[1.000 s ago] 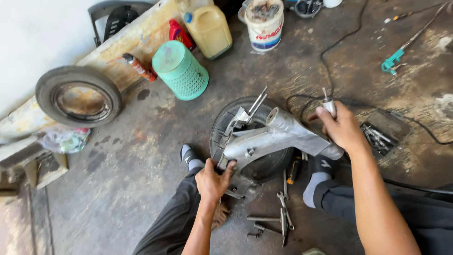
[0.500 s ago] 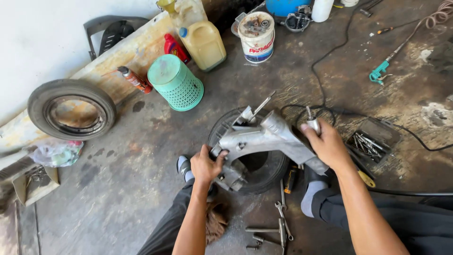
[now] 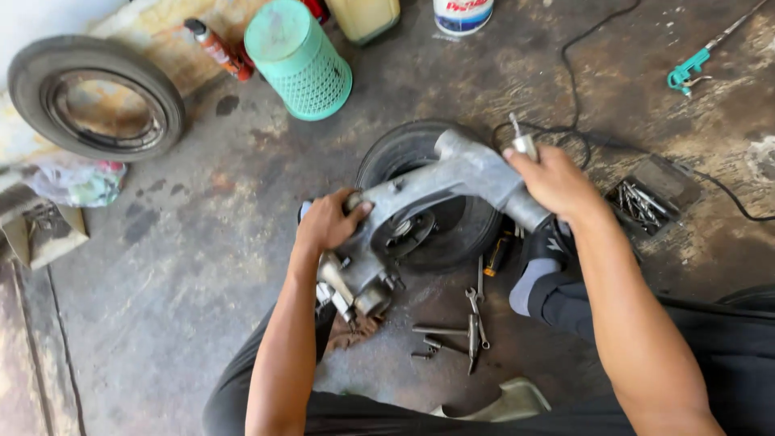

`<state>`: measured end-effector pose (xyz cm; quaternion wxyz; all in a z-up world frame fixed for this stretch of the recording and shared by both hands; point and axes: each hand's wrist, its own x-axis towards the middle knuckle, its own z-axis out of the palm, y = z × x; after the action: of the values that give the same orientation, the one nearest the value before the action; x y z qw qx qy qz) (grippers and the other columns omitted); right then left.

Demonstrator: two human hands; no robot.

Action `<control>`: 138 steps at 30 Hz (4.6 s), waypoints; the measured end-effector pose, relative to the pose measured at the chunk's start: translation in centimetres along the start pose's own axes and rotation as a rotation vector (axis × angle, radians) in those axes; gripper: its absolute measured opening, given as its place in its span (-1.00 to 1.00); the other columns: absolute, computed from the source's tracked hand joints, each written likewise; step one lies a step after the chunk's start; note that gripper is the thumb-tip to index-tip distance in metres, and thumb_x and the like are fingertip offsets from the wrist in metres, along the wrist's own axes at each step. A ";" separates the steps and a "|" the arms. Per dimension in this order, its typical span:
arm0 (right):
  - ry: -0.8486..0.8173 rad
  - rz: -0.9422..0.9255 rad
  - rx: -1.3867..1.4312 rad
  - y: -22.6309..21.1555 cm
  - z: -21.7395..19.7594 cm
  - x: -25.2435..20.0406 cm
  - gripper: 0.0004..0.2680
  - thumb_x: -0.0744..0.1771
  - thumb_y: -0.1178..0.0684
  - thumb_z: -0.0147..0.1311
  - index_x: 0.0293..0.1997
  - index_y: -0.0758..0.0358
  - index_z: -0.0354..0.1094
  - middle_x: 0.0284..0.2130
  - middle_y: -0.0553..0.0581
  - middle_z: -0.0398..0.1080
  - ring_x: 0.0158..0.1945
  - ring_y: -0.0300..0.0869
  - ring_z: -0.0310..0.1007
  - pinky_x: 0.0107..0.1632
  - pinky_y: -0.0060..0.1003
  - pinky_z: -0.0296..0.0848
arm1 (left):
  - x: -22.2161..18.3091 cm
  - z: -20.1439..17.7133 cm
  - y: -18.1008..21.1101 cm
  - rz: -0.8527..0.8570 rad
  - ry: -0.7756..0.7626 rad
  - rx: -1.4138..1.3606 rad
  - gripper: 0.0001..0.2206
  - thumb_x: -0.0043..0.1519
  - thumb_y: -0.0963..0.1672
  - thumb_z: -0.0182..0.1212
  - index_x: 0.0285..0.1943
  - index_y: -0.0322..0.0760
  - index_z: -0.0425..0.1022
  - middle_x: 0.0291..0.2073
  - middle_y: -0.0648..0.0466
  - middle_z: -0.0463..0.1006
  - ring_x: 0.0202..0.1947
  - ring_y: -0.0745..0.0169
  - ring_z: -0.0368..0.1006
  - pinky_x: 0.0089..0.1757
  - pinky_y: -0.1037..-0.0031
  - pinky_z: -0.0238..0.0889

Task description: Cleaning and inspecting the internal components of a motorcycle engine casing using a small pick tool.

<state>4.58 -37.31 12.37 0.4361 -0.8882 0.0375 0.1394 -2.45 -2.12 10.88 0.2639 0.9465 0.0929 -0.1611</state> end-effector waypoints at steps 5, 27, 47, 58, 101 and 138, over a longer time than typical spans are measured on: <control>0.030 0.018 -0.042 0.1 0.0 0.8 -0.63 0.37 -0.29 0.07 -0.12 0.28 0.55 -0.21 0.36 0.53 0.05 0.17 0.49 0.00 0.11 0.37 | 2.3 0.2 -0.6 -0.040 -0.057 0.064 -0.54 0.21 0.15 0.05 0.16 -0.03 0.52 0.01 -0.16 0.61 0.12 -0.33 0.46 0.13 -0.07 0.27; 0.047 -0.153 0.275 5.5 2.6 1.0 -0.58 0.46 -0.27 -0.03 0.13 0.41 0.43 -0.03 0.35 0.47 0.13 0.05 0.40 0.19 0.03 0.31 | 9.1 11.2 4.3 0.402 0.592 0.406 -0.17 -0.31 0.20 0.52 0.16 0.06 0.31 -0.18 0.16 0.38 -0.10 -0.04 0.44 -0.11 0.13 0.35; -0.071 -0.196 -0.385 12.6 9.6 -1.9 -0.71 0.35 -0.16 -0.01 0.12 0.14 0.28 -0.32 0.46 0.54 -0.16 0.37 0.56 -0.12 0.24 0.48 | 7.6 6.5 3.9 0.485 0.328 0.429 -0.11 -0.29 0.36 0.32 0.05 -0.20 0.39 -0.21 -0.05 0.54 -0.16 -0.20 0.59 -0.20 0.10 0.52; -0.041 -0.237 -0.495 13.4 11.3 -0.6 -0.70 0.42 -0.22 -0.19 0.10 0.13 0.31 -0.37 0.31 0.54 -0.26 0.28 0.59 -0.23 0.17 0.52 | 6.5 7.2 4.0 0.489 0.297 0.447 -0.17 -0.27 0.31 0.36 0.05 -0.18 0.40 -0.23 0.00 0.53 -0.18 -0.13 0.58 -0.24 0.09 0.52; -0.055 -0.230 -0.500 12.2 13.1 1.0 -0.65 0.43 -0.20 -0.21 0.12 0.28 0.32 -0.32 0.41 0.55 -0.20 0.32 0.58 -0.21 0.21 0.51 | 6.8 8.6 3.4 0.464 0.384 0.440 -0.26 -0.34 0.27 0.36 -0.08 -0.12 0.40 -0.29 0.09 0.48 -0.21 -0.01 0.55 -0.29 0.15 0.51; -0.055 -0.250 -0.508 12.0 12.9 0.9 -0.73 0.42 -0.17 -0.17 -0.02 0.23 0.32 -0.42 0.36 0.53 -0.24 0.30 0.58 -0.19 0.20 0.51 | 7.0 8.8 3.4 0.463 0.346 0.457 -0.23 -0.29 0.30 0.32 -0.05 -0.15 0.39 -0.26 0.06 0.50 -0.18 -0.05 0.56 -0.28 0.12 0.52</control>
<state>0.40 -34.54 -4.58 0.2140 -0.9627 -0.1202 0.1135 2.66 -9.01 2.87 0.0557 0.9902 -0.1188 0.0486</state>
